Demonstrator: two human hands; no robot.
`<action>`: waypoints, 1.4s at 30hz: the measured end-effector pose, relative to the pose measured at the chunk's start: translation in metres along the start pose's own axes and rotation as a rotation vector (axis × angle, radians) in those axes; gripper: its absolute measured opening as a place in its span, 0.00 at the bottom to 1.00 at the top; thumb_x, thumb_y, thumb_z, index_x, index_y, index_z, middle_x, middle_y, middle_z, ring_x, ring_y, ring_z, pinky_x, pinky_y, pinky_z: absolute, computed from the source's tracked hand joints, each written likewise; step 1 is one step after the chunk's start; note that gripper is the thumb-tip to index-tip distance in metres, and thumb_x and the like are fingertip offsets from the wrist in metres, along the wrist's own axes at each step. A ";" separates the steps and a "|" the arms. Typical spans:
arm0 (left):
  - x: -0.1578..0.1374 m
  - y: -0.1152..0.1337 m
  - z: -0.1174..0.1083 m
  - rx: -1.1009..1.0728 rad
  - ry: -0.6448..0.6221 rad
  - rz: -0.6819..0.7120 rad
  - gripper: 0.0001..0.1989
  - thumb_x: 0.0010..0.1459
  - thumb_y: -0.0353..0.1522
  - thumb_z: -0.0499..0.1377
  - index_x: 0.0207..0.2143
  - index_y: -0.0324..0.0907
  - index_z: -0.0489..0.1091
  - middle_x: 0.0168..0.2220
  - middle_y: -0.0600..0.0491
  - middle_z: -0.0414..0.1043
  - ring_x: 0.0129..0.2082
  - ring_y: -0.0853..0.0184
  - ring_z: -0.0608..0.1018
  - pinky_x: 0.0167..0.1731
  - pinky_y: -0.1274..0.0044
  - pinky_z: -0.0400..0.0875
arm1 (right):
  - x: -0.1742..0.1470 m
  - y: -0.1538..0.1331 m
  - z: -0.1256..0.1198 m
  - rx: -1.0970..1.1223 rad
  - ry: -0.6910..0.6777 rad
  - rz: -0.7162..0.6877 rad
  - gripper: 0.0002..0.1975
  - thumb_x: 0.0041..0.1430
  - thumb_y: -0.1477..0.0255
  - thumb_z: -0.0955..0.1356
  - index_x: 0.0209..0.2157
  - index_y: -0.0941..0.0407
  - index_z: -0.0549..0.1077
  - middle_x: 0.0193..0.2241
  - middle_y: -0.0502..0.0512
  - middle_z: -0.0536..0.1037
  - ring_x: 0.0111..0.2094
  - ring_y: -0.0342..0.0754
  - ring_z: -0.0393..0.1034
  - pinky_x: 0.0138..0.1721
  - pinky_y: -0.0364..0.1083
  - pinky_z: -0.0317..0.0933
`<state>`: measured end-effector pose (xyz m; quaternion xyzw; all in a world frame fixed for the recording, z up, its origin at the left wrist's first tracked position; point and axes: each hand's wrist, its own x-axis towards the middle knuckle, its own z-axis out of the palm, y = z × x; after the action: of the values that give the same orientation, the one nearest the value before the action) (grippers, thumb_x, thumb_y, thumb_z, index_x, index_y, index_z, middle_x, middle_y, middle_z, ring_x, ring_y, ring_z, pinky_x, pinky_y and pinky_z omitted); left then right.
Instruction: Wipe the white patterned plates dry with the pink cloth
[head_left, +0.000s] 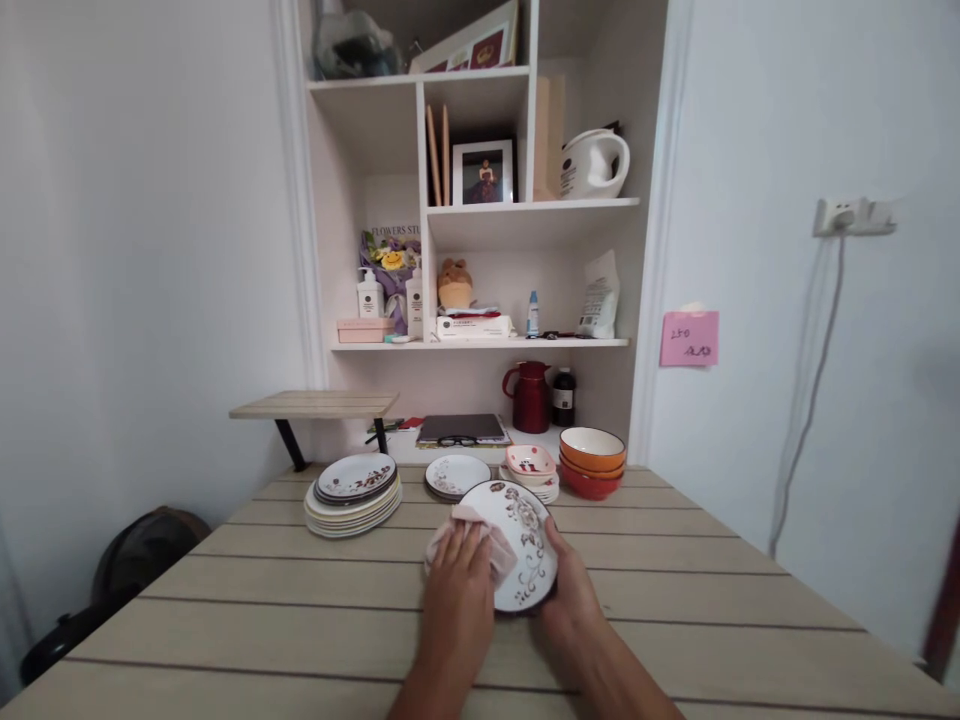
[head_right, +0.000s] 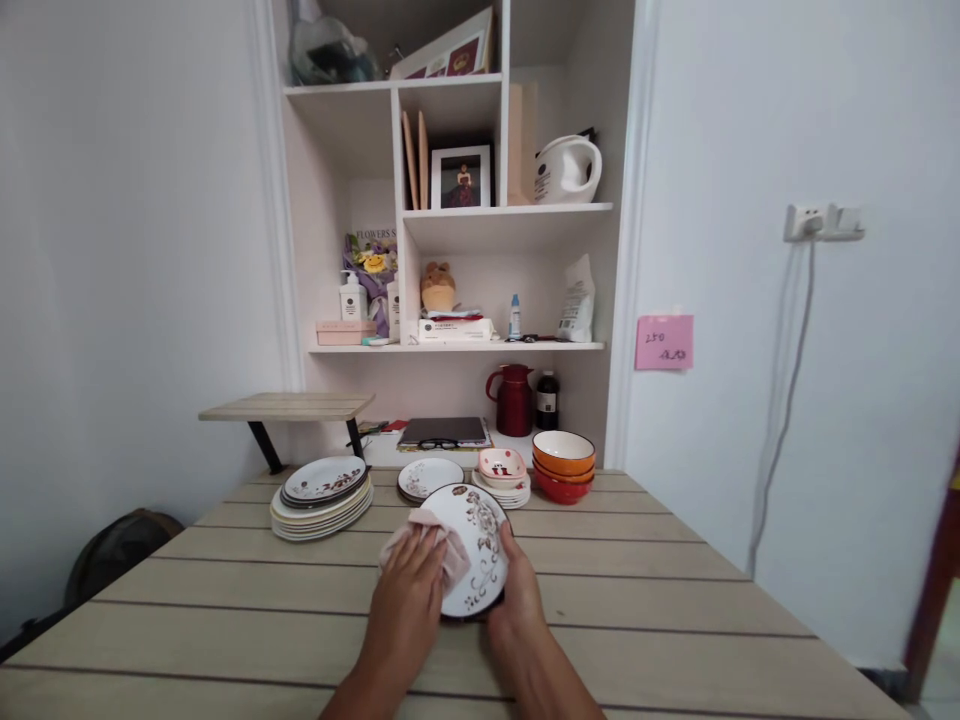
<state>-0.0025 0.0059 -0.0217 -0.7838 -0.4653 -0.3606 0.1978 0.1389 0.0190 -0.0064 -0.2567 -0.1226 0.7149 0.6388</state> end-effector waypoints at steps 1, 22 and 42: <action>-0.001 0.002 0.001 -0.012 -0.011 0.019 0.21 0.55 0.23 0.49 0.50 0.42 0.70 0.55 0.50 0.68 0.56 0.59 0.68 0.54 0.62 0.66 | 0.001 -0.004 -0.001 0.008 0.007 -0.018 0.22 0.55 0.60 0.67 0.46 0.60 0.73 0.37 0.61 0.81 0.43 0.55 0.75 0.48 0.54 0.64; 0.010 0.006 -0.019 -0.045 -0.011 0.014 0.20 0.58 0.26 0.51 0.52 0.50 0.67 0.56 0.51 0.66 0.58 0.57 0.65 0.58 0.49 0.48 | -0.009 0.012 0.007 0.008 -0.091 0.096 0.20 0.54 0.61 0.67 0.44 0.61 0.75 0.37 0.60 0.81 0.40 0.54 0.75 0.48 0.52 0.63; 0.005 0.019 -0.016 -0.120 -0.021 0.196 0.21 0.55 0.25 0.52 0.51 0.45 0.68 0.56 0.53 0.67 0.57 0.61 0.67 0.58 0.62 0.61 | -0.014 0.006 0.012 0.010 -0.097 0.136 0.19 0.54 0.62 0.68 0.41 0.62 0.75 0.35 0.61 0.81 0.41 0.54 0.75 0.47 0.51 0.64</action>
<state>0.0093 -0.0106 -0.0066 -0.8397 -0.3662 -0.3584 0.1799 0.1281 0.0059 0.0030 -0.2262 -0.1320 0.7689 0.5833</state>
